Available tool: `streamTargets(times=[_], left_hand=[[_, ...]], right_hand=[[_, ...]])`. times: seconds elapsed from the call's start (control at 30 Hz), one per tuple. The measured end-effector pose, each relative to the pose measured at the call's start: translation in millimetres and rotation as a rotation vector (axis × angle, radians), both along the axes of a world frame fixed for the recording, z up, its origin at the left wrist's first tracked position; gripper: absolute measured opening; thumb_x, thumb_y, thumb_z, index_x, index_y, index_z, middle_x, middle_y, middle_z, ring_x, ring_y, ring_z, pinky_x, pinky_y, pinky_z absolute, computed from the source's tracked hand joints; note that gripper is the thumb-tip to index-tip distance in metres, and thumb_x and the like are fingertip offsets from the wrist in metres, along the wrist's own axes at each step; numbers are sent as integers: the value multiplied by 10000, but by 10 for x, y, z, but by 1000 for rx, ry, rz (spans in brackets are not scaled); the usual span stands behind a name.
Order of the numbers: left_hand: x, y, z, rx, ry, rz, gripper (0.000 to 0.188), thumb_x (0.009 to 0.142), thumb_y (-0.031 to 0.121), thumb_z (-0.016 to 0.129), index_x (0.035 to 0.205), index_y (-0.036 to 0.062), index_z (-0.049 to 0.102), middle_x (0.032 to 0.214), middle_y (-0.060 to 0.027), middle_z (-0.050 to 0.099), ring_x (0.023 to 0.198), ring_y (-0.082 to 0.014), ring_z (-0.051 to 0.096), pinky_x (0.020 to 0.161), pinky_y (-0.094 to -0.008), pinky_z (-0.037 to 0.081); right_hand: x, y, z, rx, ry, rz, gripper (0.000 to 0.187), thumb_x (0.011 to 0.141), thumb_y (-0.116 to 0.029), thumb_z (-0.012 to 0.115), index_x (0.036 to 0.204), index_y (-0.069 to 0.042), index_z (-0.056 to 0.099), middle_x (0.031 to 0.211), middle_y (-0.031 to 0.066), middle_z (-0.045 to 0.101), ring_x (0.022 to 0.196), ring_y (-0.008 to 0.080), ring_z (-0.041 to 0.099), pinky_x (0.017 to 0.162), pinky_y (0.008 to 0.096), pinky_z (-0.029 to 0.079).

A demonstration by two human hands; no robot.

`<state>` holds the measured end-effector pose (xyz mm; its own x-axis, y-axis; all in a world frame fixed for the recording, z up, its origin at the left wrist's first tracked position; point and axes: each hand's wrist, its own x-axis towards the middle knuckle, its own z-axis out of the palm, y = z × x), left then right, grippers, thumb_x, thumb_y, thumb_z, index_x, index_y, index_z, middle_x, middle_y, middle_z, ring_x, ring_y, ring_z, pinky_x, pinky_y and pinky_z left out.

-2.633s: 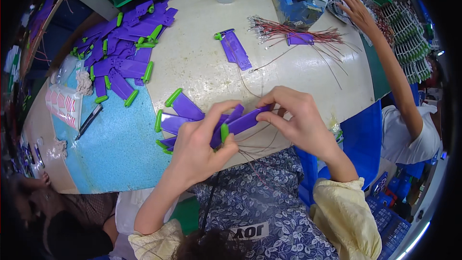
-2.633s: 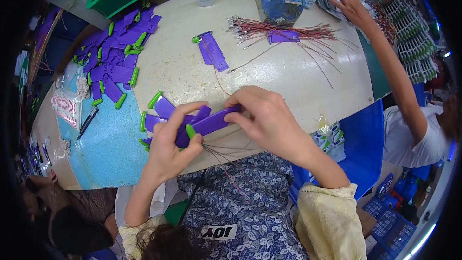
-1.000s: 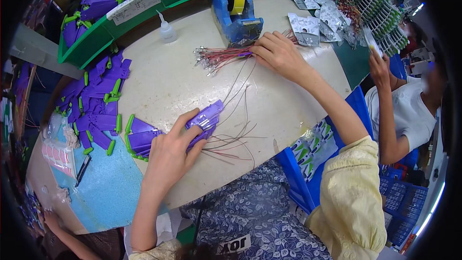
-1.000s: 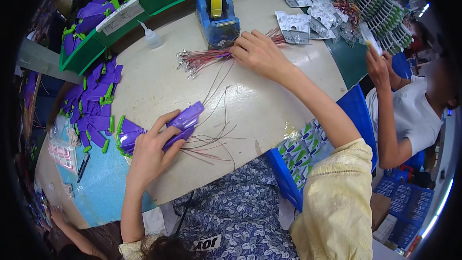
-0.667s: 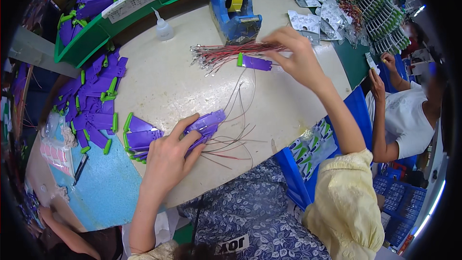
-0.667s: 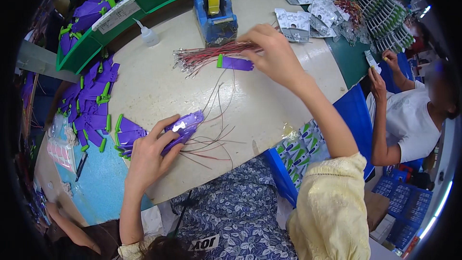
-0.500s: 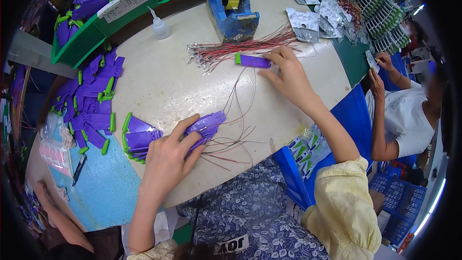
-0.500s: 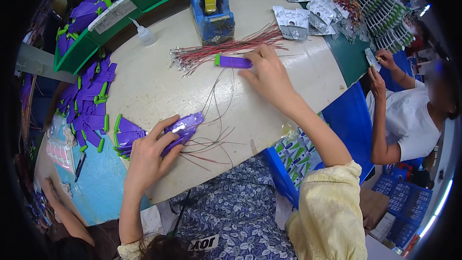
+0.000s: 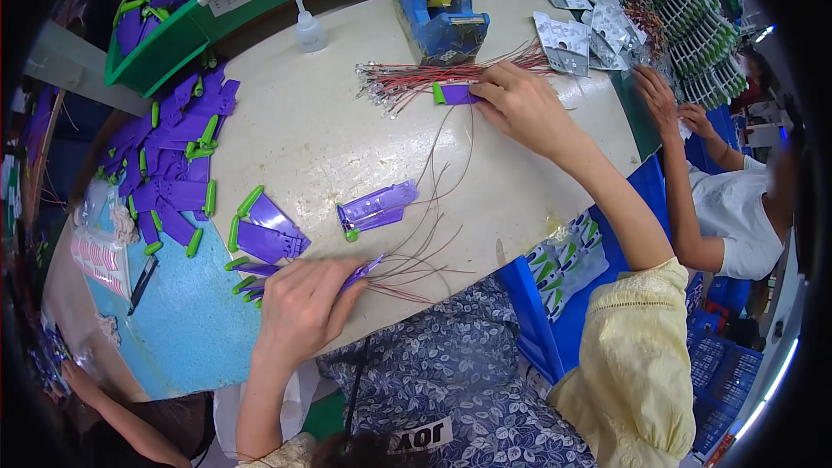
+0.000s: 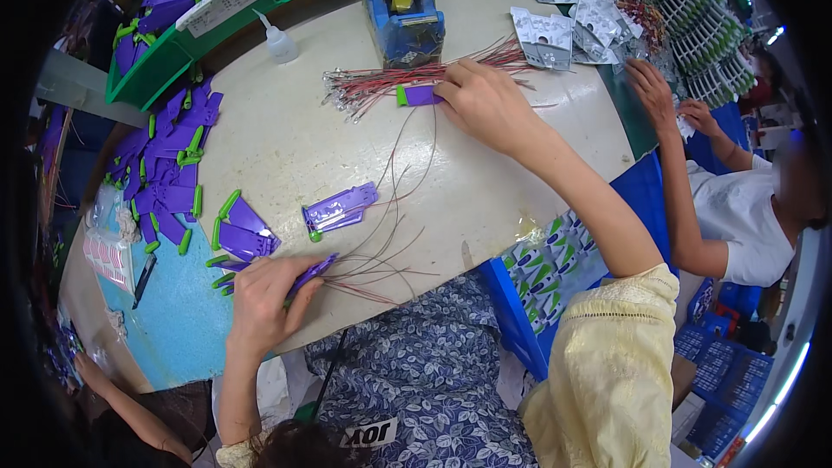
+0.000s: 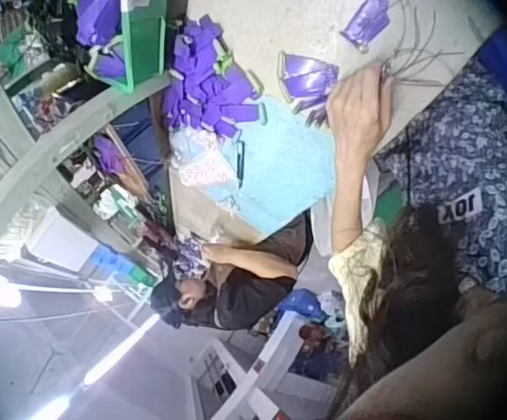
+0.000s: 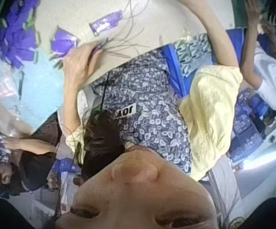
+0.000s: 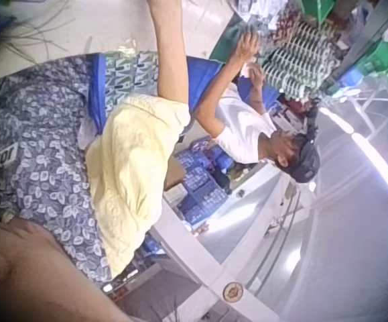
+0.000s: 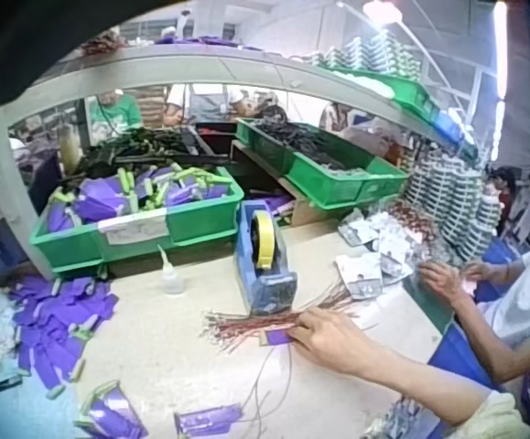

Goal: The person assembles small purple plastic components with green cylindrical pieces and red wires. They apply glue to the purple parts, insert the wires, and use a hammer to secure the green pieces into place. The person works at a table with piles of parts and tools, stacking the finished units as they complete them.

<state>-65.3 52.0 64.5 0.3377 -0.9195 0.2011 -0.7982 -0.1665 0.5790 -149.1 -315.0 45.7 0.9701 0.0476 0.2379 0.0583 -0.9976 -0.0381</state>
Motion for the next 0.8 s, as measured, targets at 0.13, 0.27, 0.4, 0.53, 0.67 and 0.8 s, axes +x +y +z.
streamTargets(times=[0.13, 0.27, 0.4, 0.53, 0.67, 0.8], left_hand=[[-18, -24, -32, 43, -28, -15, 208, 847, 140, 740, 1006, 37, 654, 893, -78, 677, 701, -254, 649, 632, -371, 489], [-33, -129, -29, 28, -15, 36, 209, 842, 113, 738, 1010, 20, 654, 918, -93, 702, 754, -296, 677, 651, -373, 503], [-35, -117, -39, 35, -31, 18, 226, 840, 116, 740, 1025, 21, 651, 904, -95, 700, 755, -293, 680, 656, -380, 510], [-86, 46, -25, 76, 5, 38, 221, 857, 143, 726, 1041, 43, 653, 865, -77, 676, 728, -258, 668, 658, -362, 511], [-124, 84, -83, 87, -28, -29, 259, 811, 111, 753, 1045, 41, 667, 893, -83, 692, 729, -254, 664, 650, -362, 500], [-174, 184, -44, 39, -91, -46, 310, 766, 94, 751, 1063, 55, 671, 1059, -61, 699, 773, -221, 656, 672, -333, 505]], right_hand=[[103, -94, 222, -120, -36, 121, 120, 798, -97, 681, 885, -15, 687, 844, 127, 660, 821, 334, 659, 721, 443, 526], [210, -125, 635, -130, 79, 198, 84, 800, -75, 664, 852, -9, 661, 770, 147, 648, 748, 351, 657, 680, 448, 525], [146, -212, 822, -211, 244, 145, 67, 800, -41, 649, 843, 11, 650, 755, 154, 655, 760, 332, 675, 673, 446, 522], [-182, 213, 1174, 84, 451, -196, 53, 841, -25, 641, 826, 25, 652, 769, 158, 686, 777, 312, 698, 685, 421, 524], [-227, 709, 867, 772, 155, 191, 159, 734, -20, 784, 891, -2, 770, 980, 125, 753, 816, 251, 666, 773, 361, 517], [-86, 1268, 190, 990, -19, 213, 176, 737, 25, 781, 908, -16, 771, 1061, 113, 737, 926, 251, 644, 763, 335, 534]])
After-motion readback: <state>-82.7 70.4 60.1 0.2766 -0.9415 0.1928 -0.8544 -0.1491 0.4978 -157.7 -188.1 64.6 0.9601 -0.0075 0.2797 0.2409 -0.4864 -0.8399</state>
